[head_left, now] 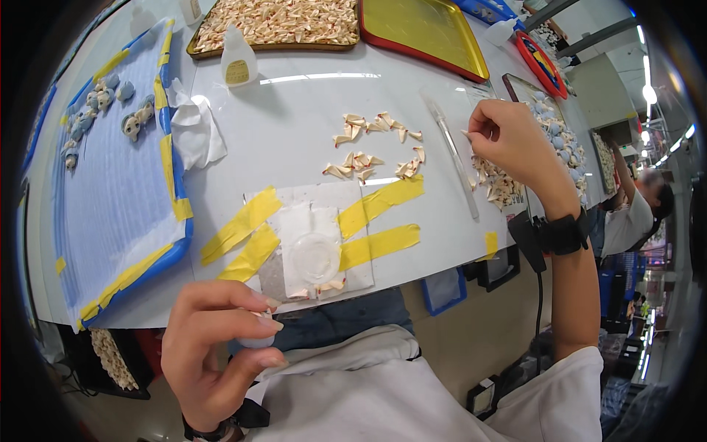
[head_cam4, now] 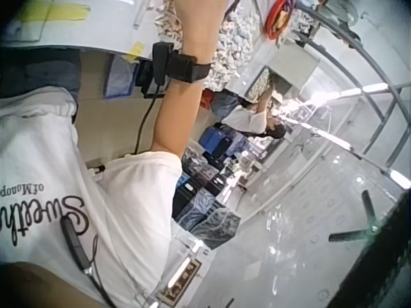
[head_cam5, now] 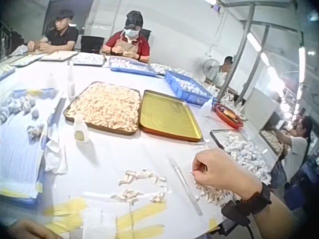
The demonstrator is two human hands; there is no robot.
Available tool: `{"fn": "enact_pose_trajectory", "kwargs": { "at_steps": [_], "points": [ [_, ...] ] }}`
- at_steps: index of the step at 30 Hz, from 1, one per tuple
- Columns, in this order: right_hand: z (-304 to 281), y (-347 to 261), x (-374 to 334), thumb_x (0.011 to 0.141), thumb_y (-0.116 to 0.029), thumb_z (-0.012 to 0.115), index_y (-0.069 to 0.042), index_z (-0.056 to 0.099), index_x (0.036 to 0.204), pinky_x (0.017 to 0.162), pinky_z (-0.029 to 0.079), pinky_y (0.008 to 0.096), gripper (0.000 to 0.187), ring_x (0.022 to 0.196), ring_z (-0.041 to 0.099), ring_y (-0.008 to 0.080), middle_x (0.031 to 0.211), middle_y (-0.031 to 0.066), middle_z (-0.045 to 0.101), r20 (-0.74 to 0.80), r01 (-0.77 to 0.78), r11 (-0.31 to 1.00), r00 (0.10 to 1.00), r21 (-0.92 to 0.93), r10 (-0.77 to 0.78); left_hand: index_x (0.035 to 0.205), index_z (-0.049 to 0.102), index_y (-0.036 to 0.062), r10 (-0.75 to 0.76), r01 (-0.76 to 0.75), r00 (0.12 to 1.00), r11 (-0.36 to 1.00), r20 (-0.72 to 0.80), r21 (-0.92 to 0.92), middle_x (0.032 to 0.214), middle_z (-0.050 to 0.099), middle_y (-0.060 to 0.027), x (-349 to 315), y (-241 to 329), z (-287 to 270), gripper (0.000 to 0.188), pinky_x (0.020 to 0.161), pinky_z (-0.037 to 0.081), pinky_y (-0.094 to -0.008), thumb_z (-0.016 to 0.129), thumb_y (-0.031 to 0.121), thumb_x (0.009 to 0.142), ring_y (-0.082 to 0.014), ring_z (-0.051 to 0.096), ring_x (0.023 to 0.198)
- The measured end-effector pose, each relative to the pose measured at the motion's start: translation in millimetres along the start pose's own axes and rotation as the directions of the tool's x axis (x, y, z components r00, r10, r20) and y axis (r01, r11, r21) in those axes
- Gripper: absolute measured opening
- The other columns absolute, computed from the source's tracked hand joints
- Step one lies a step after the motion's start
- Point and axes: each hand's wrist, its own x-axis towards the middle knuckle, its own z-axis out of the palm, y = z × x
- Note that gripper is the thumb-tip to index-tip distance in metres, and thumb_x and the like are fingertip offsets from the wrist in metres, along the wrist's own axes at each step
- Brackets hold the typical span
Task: The person assembles small decorative figures by hand, repeatedly picking up small beige components and attaching them to a blue-and-white base. The person places completed figures onto a blue tray and continues the assembly process throughout the clip.
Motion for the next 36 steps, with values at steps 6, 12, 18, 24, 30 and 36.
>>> {"fn": "enact_pose_trajectory", "kwargs": {
  "at_steps": [6, 12, 18, 24, 30, 36],
  "points": [
    [-2, 6, 0, 0.068, -0.004, 0.062, 0.003, 0.056, 0.072, 0.056, 0.042, 0.0232, 0.01, 0.057, 0.051, 0.0111, 0.063, 0.007, 0.056, -0.048, -0.024, 0.987, 0.998, 0.156, 0.032, 0.084, 0.061, 0.0018, 0.03, -0.03, 0.999, 1.0, 0.042, 0.008, 0.09, 0.056, -0.0141, 3, 1, 1, 0.026, 0.066, 0.046, -0.0269, 0.075, 0.004, 0.062, -0.0208, 0.058, 0.08],
    [-8, 8, 7, 0.07, -0.003, 0.063, 0.001, 0.056, 0.077, 0.057, 0.041, 0.0228, 0.011, 0.061, 0.052, 0.0095, 0.067, 0.0049, 0.057, 0.203, -0.16, 0.981, 0.97, 0.115, 0.134, 0.083, 0.061, 0.0016, 0.026, -0.026, 1.0, 1.0, 0.011, 0.001, 0.09, 0.056, -0.0142, 0, 1, 0, 0.026, 0.064, 0.047, -0.0267, 0.075, 0.003, 0.062, -0.021, 0.058, 0.079],
    [-22, 5, -17, 0.074, -0.002, 0.059, 0.002, 0.058, 0.079, 0.062, 0.043, 0.0227, 0.006, 0.069, 0.055, 0.009, 0.073, 0.0039, 0.057, -0.104, -0.05, 0.982, 0.992, 0.184, 0.071, 0.082, 0.059, -0.0011, -0.083, 0.075, 0.996, 0.983, -0.042, -0.168, 0.093, 0.055, -0.015, -2, 2, 0, 0.024, 0.072, 0.047, -0.0285, 0.074, 0.001, 0.063, -0.0215, 0.057, 0.084],
    [-33, -50, -62, 0.073, 0.007, 0.059, 0.003, 0.06, 0.08, 0.066, 0.043, 0.0218, 0.009, 0.074, 0.055, 0.0099, 0.078, 0.0048, 0.058, -0.17, -0.1, 0.766, 0.949, 0.635, 0.265, 0.09, 0.058, -0.0039, -0.137, 0.098, 0.988, 0.903, -0.065, -0.418, 0.1, 0.054, -0.0168, -2, -6, 2, 0.03, 0.083, 0.043, -0.032, 0.072, -0.001, 0.063, -0.0235, 0.055, 0.093],
    [-18, -84, -76, 0.067, 0.012, 0.062, 0.003, 0.06, 0.079, 0.069, 0.044, 0.0219, 0.015, 0.075, 0.056, 0.0134, 0.079, 0.0084, 0.059, -0.188, -0.011, 0.695, 0.96, 0.719, 0.209, 0.111, 0.046, -0.0082, -0.199, 0.186, 0.978, 0.71, 0.06, -0.679, 0.103, 0.056, -0.0215, -3, -7, 10, 0.043, 0.075, 0.048, -0.0291, 0.065, 0.006, 0.076, -0.0208, 0.057, 0.088],
    [1, -124, -61, 0.069, 0.013, 0.058, 0.002, 0.056, 0.081, 0.068, 0.045, 0.0235, 0.017, 0.071, 0.055, 0.0138, 0.078, 0.0095, 0.057, -0.165, 0.001, 0.644, 0.967, 0.765, 0.195, 0.105, 0.046, -0.0055, -0.248, 0.174, 0.966, 0.833, -0.074, -0.526, 0.093, 0.057, -0.0186, -5, -9, 19, 0.053, 0.05, 0.048, -0.0213, 0.067, 0.034, 0.077, -0.0187, 0.059, 0.069]
  ]
}}
